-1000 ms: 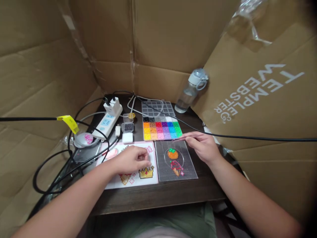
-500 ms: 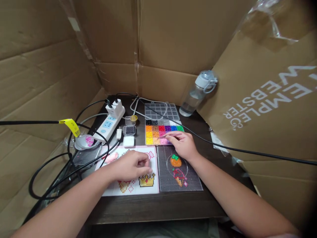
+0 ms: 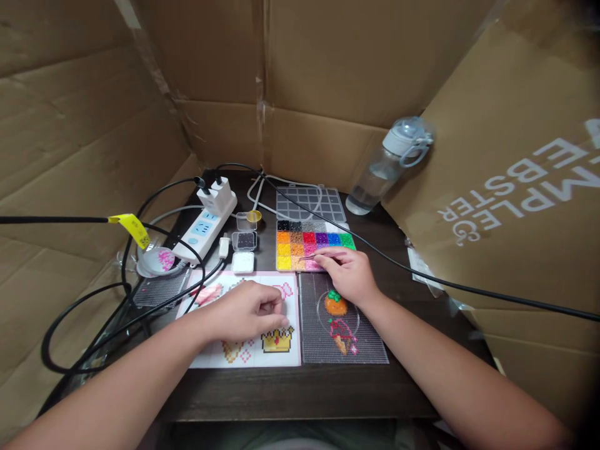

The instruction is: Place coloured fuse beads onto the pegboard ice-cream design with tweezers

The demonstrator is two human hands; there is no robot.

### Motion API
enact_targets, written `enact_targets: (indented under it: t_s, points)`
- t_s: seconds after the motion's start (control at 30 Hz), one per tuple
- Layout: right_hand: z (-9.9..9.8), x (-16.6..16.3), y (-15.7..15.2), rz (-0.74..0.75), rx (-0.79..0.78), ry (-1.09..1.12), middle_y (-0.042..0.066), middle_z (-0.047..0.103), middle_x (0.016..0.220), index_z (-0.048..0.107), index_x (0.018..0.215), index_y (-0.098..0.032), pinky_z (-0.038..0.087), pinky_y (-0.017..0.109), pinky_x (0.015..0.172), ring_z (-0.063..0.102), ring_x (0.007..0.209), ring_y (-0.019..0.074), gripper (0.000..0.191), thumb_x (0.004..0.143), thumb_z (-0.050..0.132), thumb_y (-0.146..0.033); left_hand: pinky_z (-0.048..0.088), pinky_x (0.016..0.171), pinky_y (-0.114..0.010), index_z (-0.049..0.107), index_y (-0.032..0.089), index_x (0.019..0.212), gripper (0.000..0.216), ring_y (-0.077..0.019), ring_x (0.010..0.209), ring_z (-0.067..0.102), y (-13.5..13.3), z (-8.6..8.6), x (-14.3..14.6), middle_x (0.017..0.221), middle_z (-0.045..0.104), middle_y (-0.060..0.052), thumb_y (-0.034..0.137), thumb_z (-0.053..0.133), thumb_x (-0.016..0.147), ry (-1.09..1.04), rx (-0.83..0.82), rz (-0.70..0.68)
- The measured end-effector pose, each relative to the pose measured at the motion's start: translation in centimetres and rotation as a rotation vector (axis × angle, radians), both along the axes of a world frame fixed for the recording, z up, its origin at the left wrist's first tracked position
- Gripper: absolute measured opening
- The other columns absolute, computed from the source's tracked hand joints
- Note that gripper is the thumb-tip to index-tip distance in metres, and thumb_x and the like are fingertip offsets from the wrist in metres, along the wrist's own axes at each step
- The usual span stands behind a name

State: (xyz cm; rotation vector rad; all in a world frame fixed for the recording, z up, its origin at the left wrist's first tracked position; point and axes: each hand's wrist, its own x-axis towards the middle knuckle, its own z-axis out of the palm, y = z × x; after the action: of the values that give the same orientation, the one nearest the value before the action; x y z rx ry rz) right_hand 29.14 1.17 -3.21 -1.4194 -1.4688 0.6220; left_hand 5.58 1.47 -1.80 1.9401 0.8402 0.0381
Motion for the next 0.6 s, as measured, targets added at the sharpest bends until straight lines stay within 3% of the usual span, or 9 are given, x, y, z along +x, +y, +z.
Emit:
enact_targets:
  t_s: [0.6]
  points:
    - [0.32, 0.34, 0.11, -0.012, -0.037, 0.012, 0.004, 0.077, 0.079, 0.077, 0.072, -0.021, 0.059, 0.034, 0.077, 0.072, 0.075, 0.0193, 0.011, 0.077, 0.068, -0.025, 0.032, 0.054, -0.022, 0.057, 0.02, 0.074, 0.027, -0.0101, 0.058, 0.046, 0.1, -0.55, -0.1, 0.062, 0.053, 0.005, 0.044, 0.058, 0.083, -0.013, -0.006, 0.0]
